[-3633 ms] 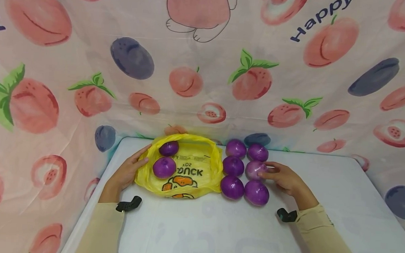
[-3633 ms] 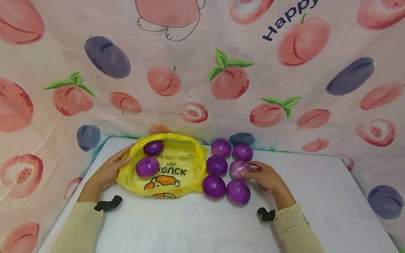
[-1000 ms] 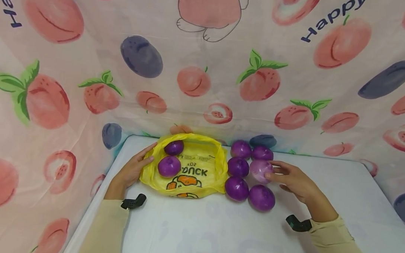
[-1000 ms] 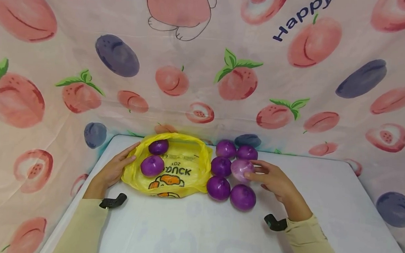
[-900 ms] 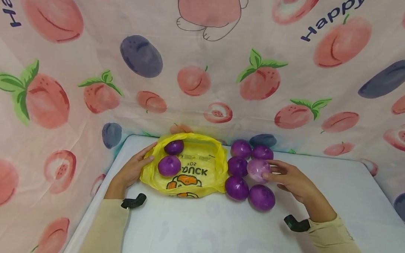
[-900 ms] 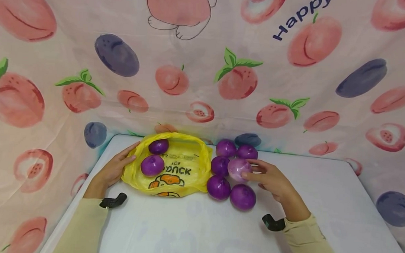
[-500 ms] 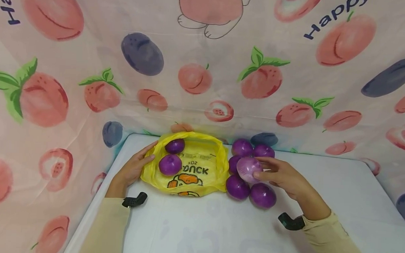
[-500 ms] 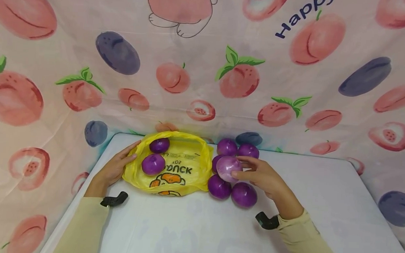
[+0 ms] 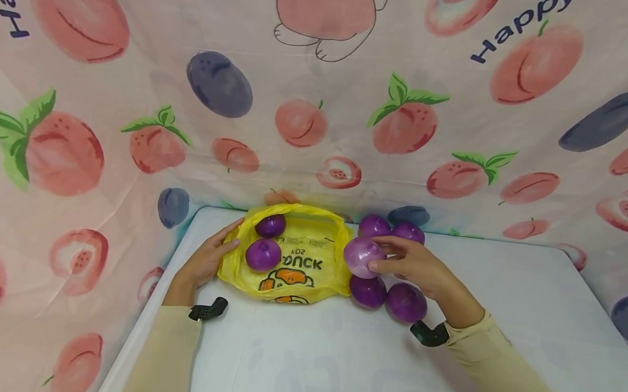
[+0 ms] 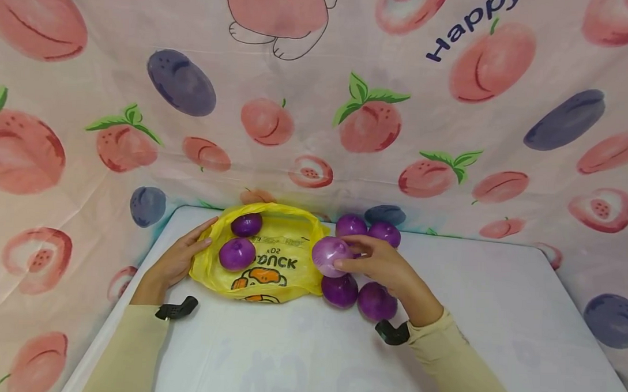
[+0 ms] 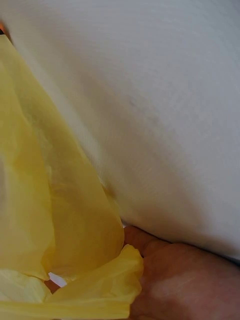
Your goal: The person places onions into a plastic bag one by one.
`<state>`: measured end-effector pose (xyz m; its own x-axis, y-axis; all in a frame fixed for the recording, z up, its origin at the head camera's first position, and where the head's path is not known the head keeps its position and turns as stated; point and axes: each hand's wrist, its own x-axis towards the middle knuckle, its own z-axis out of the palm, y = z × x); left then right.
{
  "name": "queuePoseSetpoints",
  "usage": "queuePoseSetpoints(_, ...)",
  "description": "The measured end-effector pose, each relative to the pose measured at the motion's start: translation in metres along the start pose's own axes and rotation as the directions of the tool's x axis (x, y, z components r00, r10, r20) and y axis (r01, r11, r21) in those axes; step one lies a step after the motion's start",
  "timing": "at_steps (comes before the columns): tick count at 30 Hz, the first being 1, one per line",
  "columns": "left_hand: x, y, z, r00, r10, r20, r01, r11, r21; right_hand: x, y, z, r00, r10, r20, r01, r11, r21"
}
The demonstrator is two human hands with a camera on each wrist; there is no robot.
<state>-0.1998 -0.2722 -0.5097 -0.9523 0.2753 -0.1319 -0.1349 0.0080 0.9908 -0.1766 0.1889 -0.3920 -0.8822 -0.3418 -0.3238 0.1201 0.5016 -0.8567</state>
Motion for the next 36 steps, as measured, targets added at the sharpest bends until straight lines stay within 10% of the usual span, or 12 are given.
queuePoseSetpoints(36, -0.001, 0.002, 0.0, 1.0, 0.01, 0.002, -0.011, 1.0, 0.002, 0.051, -0.046, 0.094, 0.997, -0.027, 0.067, 0.024, 0.998, 0.057)
